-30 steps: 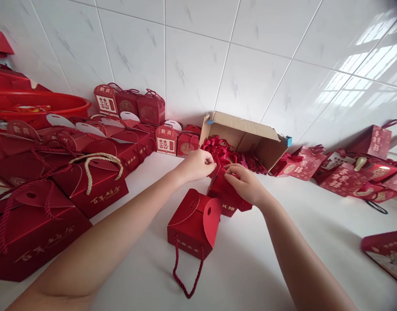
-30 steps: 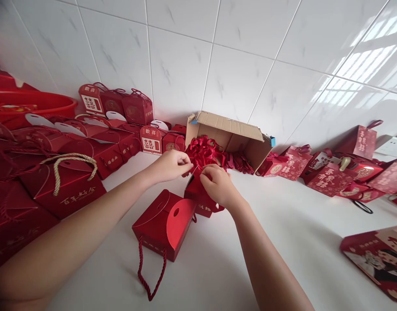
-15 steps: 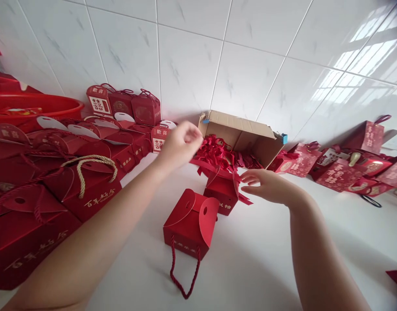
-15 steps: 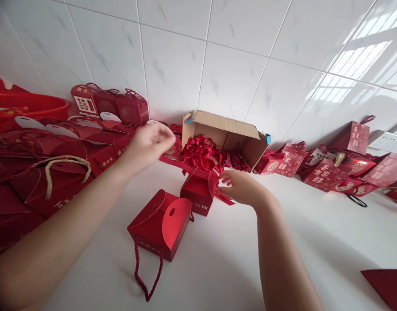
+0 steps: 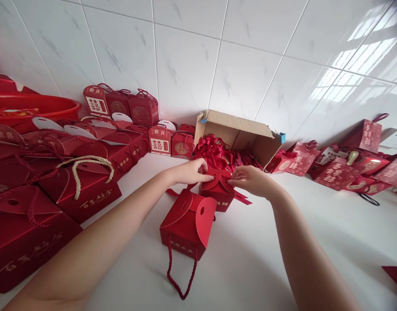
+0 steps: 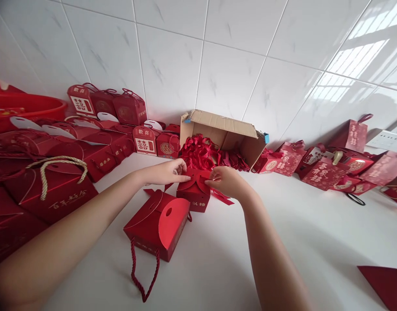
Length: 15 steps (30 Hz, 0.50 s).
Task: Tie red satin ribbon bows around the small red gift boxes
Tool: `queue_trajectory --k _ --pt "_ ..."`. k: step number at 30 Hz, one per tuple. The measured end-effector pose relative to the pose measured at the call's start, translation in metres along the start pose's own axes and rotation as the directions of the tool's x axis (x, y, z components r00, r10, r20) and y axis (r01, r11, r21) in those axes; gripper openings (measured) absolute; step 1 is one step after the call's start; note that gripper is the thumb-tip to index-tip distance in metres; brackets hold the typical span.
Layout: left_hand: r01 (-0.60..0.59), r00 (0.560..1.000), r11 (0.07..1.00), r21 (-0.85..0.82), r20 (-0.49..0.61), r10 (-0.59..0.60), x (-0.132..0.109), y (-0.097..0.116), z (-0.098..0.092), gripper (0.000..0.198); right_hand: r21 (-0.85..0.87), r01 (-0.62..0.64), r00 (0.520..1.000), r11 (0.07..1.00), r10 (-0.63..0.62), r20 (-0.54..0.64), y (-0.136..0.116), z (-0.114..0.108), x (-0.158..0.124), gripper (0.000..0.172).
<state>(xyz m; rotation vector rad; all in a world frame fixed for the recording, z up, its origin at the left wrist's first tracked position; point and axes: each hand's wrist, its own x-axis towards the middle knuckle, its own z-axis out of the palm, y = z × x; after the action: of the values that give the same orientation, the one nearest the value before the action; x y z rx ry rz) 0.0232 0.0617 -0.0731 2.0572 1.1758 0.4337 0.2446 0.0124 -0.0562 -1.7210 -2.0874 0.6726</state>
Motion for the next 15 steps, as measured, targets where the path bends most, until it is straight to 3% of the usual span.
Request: queue_trajectory --k 3,10,15 --pt "0.064 0.998 0.996 -0.063 0.026 -0.063 0.001 -0.001 -0.002 0.041 0.055 0.001 1.000 0.998 -0.002 0.021 0.005 -0.001 0.002 0.027" --pt "0.065 0.998 0.976 -0.207 0.032 -0.060 -0.001 0.001 -0.011 0.036 0.251 -0.052 0.997 0.967 0.035 0.072 0.022 -0.012 0.003 0.042" --pt "0.041 0.999 0.992 -0.122 -0.001 -0.042 0.000 -0.001 -0.013 0.038 0.225 -0.033 0.996 0.974 0.015 0.084 0.027 -0.019 0.000 0.046"
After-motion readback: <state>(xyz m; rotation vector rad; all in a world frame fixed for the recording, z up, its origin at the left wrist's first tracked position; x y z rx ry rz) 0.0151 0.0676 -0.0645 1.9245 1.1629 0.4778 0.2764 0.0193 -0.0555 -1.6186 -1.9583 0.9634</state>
